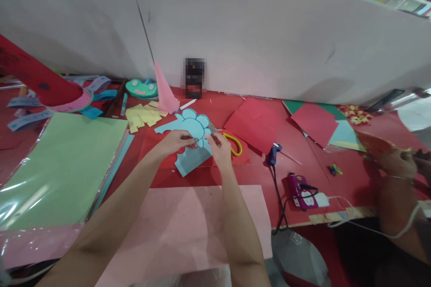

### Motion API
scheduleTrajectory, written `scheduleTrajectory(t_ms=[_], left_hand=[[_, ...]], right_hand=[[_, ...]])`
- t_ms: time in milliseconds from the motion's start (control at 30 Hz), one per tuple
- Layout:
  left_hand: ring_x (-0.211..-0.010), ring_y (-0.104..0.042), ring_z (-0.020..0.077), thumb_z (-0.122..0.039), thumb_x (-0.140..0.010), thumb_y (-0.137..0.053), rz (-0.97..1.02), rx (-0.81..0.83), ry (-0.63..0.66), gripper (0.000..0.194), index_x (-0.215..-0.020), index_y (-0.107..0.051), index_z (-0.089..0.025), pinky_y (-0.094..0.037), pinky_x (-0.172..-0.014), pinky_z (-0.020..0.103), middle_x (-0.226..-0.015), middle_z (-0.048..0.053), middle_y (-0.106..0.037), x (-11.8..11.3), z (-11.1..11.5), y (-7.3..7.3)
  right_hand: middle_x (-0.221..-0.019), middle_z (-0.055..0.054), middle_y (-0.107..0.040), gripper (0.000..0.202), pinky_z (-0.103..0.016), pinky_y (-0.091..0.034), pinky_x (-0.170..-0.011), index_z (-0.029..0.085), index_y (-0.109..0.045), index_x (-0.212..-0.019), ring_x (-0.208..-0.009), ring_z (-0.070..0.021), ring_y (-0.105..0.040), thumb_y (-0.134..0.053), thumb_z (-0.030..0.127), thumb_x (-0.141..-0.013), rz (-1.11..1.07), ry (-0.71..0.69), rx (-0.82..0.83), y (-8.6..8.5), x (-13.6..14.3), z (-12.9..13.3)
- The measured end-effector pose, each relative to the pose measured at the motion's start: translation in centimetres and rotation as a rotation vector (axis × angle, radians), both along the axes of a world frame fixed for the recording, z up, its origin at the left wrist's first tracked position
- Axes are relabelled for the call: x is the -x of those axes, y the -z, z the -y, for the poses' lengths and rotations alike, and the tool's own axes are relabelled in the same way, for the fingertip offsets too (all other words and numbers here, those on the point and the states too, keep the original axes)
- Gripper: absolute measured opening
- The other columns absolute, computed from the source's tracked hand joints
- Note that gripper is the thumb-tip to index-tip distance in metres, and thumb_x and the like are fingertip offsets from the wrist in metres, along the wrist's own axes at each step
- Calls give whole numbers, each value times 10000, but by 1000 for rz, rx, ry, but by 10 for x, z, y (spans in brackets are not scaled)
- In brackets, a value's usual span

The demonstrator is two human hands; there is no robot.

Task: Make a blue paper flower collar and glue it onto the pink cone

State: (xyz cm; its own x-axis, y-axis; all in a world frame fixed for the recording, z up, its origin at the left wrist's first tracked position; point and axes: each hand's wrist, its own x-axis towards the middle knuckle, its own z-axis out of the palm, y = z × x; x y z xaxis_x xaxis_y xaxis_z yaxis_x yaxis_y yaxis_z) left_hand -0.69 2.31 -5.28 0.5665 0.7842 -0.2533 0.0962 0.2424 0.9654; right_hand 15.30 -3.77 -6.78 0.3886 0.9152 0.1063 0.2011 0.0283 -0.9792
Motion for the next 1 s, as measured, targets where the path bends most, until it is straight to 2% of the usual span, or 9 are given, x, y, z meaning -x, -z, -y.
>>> scheduleTrajectory(t_ms=[100, 233, 300, 367, 433, 567, 767, 1000], left_hand=[[-697, -681, 181, -276, -701, -721, 6, 22, -43, 146, -745, -652, -155, -528, -685, 301, -735, 82, -712, -3, 1, -1], [-906, -676, 217, -393, -761, -676, 126, 105, -209, 378, -1066, -588, -188, -536, -706, 309, -1120, 129, -664, -9, 4, -5], [-1013, -645, 244, -430, -767, -660, 198, 150, -238, 381, -1064, -587, -202, -541, -732, 318, -1222, 127, -611, -11, 6, -7], [-1051, -624, 259, -416, -761, -658, 250, 194, -251, 319, -982, -610, -192, -545, -751, 335, -1187, 121, -623, -12, 6, -8], [-1022, -631, 251, -350, -756, -653, 262, 232, -261, 220, -877, -618, -169, -544, -773, 346, -1062, 116, -668, -12, 6, -9], [-925, -660, 219, -199, -734, -595, 255, 278, -334, 43, -722, -592, -158, -535, -788, 326, -830, 75, -701, -10, 3, -10], [-881, -668, 226, -227, -696, -644, 275, 260, -423, 60, -706, -627, -171, -523, -762, 309, -784, 44, -709, -3, 0, -8], [-767, -683, 205, -282, -717, -677, 300, 283, -390, 141, -773, -655, -154, -523, -726, 314, -759, 51, -723, 0, 1, -12]], right_hand=[[-697, -10, -612, 284, -280, -453, -636, 195, -628, -687, -668, -151, -548, -632, 479, -711, 75, 58, -30, 0, -1, 1], [-646, 9, -551, 306, -272, -422, -633, 203, -552, -592, -634, -133, -501, -646, 470, -710, 189, 169, -114, 2, -2, 2], [-641, 7, -540, 315, -274, -409, -631, 208, -531, -571, -626, -132, -489, -656, 459, -713, 241, 170, -146, 3, -2, 2], [-642, 5, -532, 312, -277, -402, -628, 209, -526, -564, -619, -132, -481, -667, 445, -712, 277, 149, -167, 3, 0, 2], [-645, 4, -529, 314, -282, -406, -637, 208, -526, -561, -621, -134, -483, -682, 442, -700, 286, 130, -179, 4, 2, 2], [-627, 6, -548, 350, -279, -417, -622, 204, -540, -583, -608, -133, -490, -667, 513, -687, 156, 123, -125, 3, 4, 1], [-478, 54, -471, 398, -245, -345, -448, 196, -537, -612, -428, -89, -403, -643, 571, -696, -216, 166, 7, 4, 3, 1], [-470, 58, -462, 424, -234, -338, -430, 191, -540, -603, -424, -77, -399, -670, 591, -661, -285, 175, 30, 6, 3, 0]])
